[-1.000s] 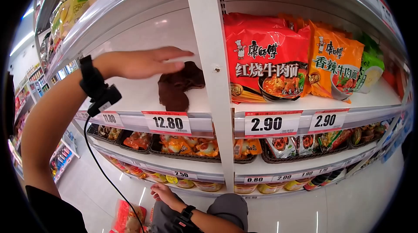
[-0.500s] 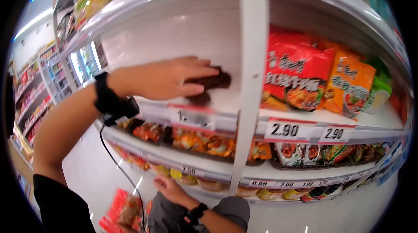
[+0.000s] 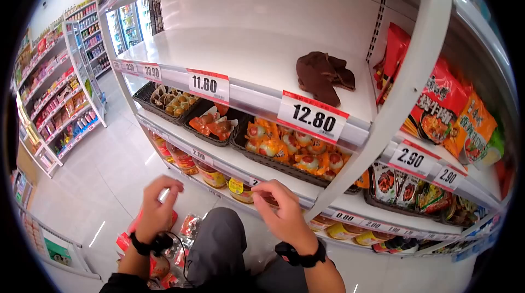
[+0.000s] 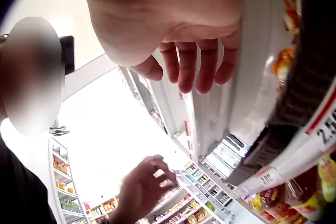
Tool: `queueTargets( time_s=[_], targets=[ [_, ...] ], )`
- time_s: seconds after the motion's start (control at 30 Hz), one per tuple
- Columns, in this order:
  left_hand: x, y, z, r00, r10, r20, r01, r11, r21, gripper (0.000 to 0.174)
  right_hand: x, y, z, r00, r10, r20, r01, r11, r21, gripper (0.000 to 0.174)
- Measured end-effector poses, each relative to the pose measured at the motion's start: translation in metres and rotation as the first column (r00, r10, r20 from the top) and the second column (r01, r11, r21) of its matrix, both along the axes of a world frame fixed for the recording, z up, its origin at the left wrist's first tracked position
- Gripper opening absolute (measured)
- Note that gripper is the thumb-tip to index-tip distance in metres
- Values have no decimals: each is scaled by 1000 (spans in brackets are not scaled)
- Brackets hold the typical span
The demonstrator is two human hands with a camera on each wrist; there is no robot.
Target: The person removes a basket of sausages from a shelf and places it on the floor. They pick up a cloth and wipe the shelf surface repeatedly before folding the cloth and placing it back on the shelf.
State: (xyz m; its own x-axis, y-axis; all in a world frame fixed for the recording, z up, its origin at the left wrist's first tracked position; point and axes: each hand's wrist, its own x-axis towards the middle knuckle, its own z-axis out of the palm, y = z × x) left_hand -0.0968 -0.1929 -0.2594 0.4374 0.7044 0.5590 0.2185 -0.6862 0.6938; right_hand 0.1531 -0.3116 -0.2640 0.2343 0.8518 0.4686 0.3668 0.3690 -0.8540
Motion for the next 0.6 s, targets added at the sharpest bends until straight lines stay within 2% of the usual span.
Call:
queueTargets(
  time_s=[0.07, 0.1, 0.17, 0.23, 0.3, 0.33, 0.37, 0.43, 0.5, 0.57, 0.6],
  targets=[
    [12, -2, -31, 995, 30, 93, -21, 996, -90, 7, 2, -8, 30, 991, -20, 130, 10, 997, 75, 11],
    [19, -2, -43, 990, 42, 133, -21, 988, -154, 7, 5, -7, 35, 981, -23, 191, -11, 985, 175, 12],
    [34, 5, -49, 992, 5, 123, 19, 981, -192, 8, 9, -7, 50, 956, -59, 288, -14, 970, 244, 16],
    [48, 16, -37, 994, -21, 107, 37, 988, -152, 7, 6, -7, 59, 961, 9, 276, -80, 966, 246, 16],
    [62, 30, -27, 982, -77, 171, 97, 989, -111, 7, -1, -4, 83, 942, 159, 295, -228, 949, 216, 17],
    [68, 37, -21, 980, -63, 188, 86, 989, -119, 7, -5, 4, 91, 933, 255, 256, -307, 933, 189, 15],
    [74, 40, -14, 965, -110, 239, 147, 979, -141, 8, -8, 9, 99, 923, 275, 268, -325, 931, 165, 15],
    [84, 45, 8, 930, -142, 338, 217, 957, -195, 9, -18, 19, 120, 898, 403, 178, -408, 913, -12, 15],
    [93, 46, 21, 902, -151, 405, 264, 934, -240, 8, -21, 32, 148, 874, 451, 183, -443, 892, -88, 17],
    [92, 40, 49, 891, -113, 439, 286, 893, -349, 8, -31, 42, 187, 906, 396, 147, -340, 891, -301, 19],
    [85, 41, 62, 888, -83, 452, 274, 885, -377, 8, -37, 49, 195, 944, 304, 129, -248, 911, -329, 21]
  ],
)
